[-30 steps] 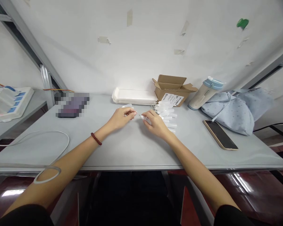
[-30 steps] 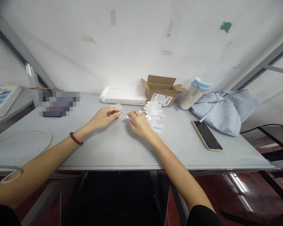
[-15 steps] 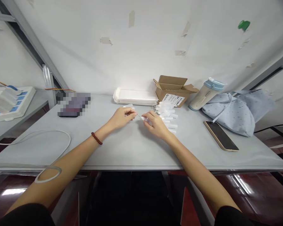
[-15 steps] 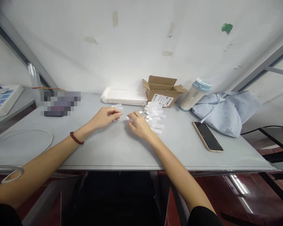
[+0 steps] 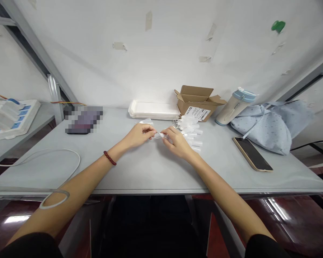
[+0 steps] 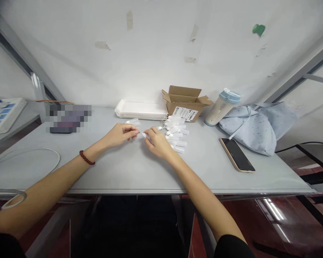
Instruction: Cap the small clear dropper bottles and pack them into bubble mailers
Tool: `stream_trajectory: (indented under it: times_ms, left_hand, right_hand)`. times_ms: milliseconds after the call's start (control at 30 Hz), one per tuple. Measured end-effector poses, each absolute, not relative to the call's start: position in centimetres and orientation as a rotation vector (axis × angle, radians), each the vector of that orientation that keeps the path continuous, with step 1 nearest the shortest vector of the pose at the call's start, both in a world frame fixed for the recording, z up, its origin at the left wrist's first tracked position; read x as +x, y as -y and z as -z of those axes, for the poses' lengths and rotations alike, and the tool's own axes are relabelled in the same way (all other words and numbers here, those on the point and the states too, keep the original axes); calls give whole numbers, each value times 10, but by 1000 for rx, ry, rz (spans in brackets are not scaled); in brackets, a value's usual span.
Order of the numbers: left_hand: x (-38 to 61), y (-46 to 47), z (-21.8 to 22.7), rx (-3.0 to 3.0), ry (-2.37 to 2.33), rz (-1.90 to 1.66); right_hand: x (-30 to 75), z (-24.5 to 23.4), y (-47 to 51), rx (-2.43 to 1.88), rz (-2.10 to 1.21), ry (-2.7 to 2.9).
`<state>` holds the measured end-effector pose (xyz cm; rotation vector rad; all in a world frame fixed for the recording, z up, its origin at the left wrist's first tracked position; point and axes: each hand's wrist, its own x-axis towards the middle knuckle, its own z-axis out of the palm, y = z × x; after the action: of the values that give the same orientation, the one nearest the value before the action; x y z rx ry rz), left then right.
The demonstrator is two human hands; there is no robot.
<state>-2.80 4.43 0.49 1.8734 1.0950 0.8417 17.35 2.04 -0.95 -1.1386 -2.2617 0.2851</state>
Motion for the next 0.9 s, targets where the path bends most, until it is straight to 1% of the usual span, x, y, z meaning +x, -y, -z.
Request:
stream_trajectory:
  times_ms: [600, 900]
  left_hand:
    - [-27, -43, -9, 1739, -1087, -830]
    - [-27, -43, -9, 1711, -1076, -834]
  right_hand:
    - [172, 6, -17, -1121, -357, 2243]
    - [173, 12, -21, -1011, -325, 2210]
